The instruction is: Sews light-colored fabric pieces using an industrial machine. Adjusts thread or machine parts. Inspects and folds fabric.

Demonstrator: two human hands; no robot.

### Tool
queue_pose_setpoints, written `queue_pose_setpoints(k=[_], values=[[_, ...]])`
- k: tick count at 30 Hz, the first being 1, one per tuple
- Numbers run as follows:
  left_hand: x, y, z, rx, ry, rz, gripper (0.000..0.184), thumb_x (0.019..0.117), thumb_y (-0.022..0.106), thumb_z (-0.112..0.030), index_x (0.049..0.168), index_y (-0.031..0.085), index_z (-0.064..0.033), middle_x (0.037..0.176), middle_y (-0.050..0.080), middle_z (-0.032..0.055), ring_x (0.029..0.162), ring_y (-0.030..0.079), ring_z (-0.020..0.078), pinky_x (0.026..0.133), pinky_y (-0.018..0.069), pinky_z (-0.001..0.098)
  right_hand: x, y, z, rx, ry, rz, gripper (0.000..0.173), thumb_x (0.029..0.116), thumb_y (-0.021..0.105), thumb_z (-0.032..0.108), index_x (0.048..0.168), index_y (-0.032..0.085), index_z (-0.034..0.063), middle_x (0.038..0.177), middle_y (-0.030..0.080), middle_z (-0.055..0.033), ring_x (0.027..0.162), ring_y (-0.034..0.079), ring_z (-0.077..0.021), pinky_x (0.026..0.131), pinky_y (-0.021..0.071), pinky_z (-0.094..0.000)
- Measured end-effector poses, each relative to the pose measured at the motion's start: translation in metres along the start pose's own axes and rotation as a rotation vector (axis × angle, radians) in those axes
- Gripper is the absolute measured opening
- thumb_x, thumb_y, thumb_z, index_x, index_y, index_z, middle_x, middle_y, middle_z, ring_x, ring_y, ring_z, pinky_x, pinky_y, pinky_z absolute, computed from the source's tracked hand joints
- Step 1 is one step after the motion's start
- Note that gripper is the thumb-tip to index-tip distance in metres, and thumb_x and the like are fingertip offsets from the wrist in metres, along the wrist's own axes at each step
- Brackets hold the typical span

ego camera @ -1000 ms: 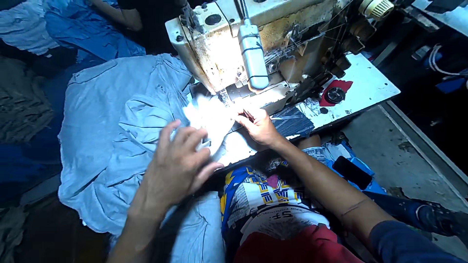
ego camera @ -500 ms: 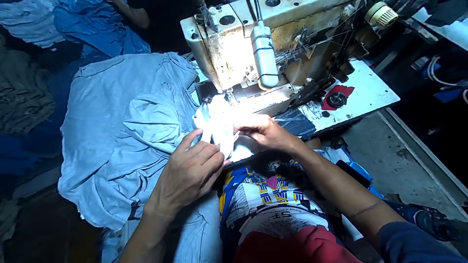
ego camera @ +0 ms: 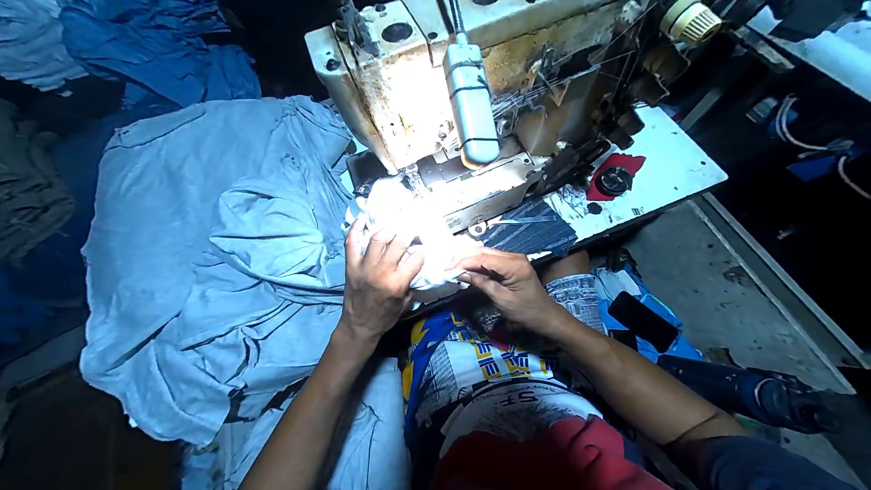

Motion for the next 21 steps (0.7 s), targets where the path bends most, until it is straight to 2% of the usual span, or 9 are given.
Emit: queue_pose_setpoints(k=[1, 4, 8, 11, 14, 18, 21], values=[[0.002, -0.002, -0.001, -0.005, 0.005, 0.038, 0.012, 0.0909, 0.064, -0.012, 0.097, 0.074, -0.0113, 0.121, 0.07, 0.0105, 0.118, 0.061, 0.0361, 0.116, 0.0266, 0.0681, -0.002, -0.001, -0.003, 0.018, 0.029, -0.009, 0.012, 0.099, 0.064, 0.003, 0.103, 0.075, -0.001, 0.102, 0.074, -0.0084, 0.093, 0.071, -0.0139, 0.084, 0.0615, -0.0304], [0.008, -0.009, -0.006, -0.014, 0.017, 0.099, 0.012, 0.0926, 0.062, -0.01, 0.094, 0.074, -0.009, 0.114, 0.072, 0.0091, 0.109, 0.066, 0.0324, 0.115, 0.0298, 0.0659, -0.004, -0.001, -0.008, 0.052, 0.07, -0.028, 0.012, 0.0991, 0.065, 0.005, 0.101, 0.075, -0.0015, 0.099, 0.074, -0.008, 0.089, 0.07, -0.0121, 0.081, 0.0605, -0.0284], [0.017, -0.01, 0.0, -0.016, 0.016, 0.106, 0.014, 0.0918, 0.058, -0.009, 0.089, 0.072, -0.0082, 0.108, 0.072, 0.009, 0.104, 0.065, 0.0318, 0.111, 0.0346, 0.0615, 0.001, -0.001, -0.012, 0.043, 0.13, -0.064, 0.012, 0.099, 0.065, 0.008, 0.099, 0.075, 0.0006, 0.093, 0.073, -0.0054, 0.079, 0.067, -0.0088, 0.072, 0.0586, -0.0253], [0.026, -0.009, 0.007, 0.006, 0.016, 0.101, 0.017, 0.0948, 0.057, -0.007, 0.091, 0.073, -0.0073, 0.106, 0.073, 0.009, 0.104, 0.065, 0.0319, 0.11, 0.0367, 0.0593, 0.009, -0.002, -0.017, 0.057, 0.165, -0.098, 0.01, 0.098, 0.067, 0.008, 0.097, 0.074, 0.0014, 0.089, 0.071, -0.005, 0.071, 0.063, -0.009, 0.064, 0.0558, -0.0257], [0.035, -0.007, 0.017, 0.027, 0.022, 0.081, 0.018, 0.0953, 0.057, -0.005, 0.094, 0.075, -0.0052, 0.101, 0.073, 0.0107, 0.102, 0.065, 0.0332, 0.108, 0.0385, 0.0586, 0.021, -0.002, -0.023, 0.067, 0.197, -0.111, 0.009, 0.0979, 0.068, 0.009, 0.1, 0.073, 0.0028, 0.092, 0.071, -0.0049, 0.068, 0.063, -0.0103, 0.061, 0.0559, -0.027], [0.044, -0.005, 0.032, 0.023, 0.052, 0.043, 0.016, 0.0939, 0.059, -0.004, 0.096, 0.074, -0.0024, 0.106, 0.073, 0.0142, 0.111, 0.066, 0.035, 0.112, 0.0376, 0.0574, 0.04, 0.0, -0.026, 0.069, 0.184, -0.141, 0.007, 0.0983, 0.067, 0.008, 0.1, 0.071, 0.0024, 0.083, 0.067, -0.0052, 0.06, 0.057, -0.0108, 0.053, 0.0502, -0.0263], [0.047, -0.006, 0.04, 0.008, 0.074, 0.062, 0.018, 0.0925, 0.057, 0.003, 0.099, 0.074, -0.0001, 0.107, 0.072, 0.0157, 0.109, 0.066, 0.0355, 0.112, 0.0377, 0.0576, 0.051, 0.002, -0.026, 0.048, 0.16, -0.148, 0.006, 0.0992, 0.066, 0.008, 0.101, 0.068, 0.0022, 0.082, 0.066, -0.0059, 0.063, 0.06, -0.0113, 0.056, 0.0527, -0.0265]])
Point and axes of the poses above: each hand's wrist, its own x-axis towards the middle knuckle, its own y-axis out of the palm, z = x × y, the point moved 9 cm from there along x, towards the middle knuckle
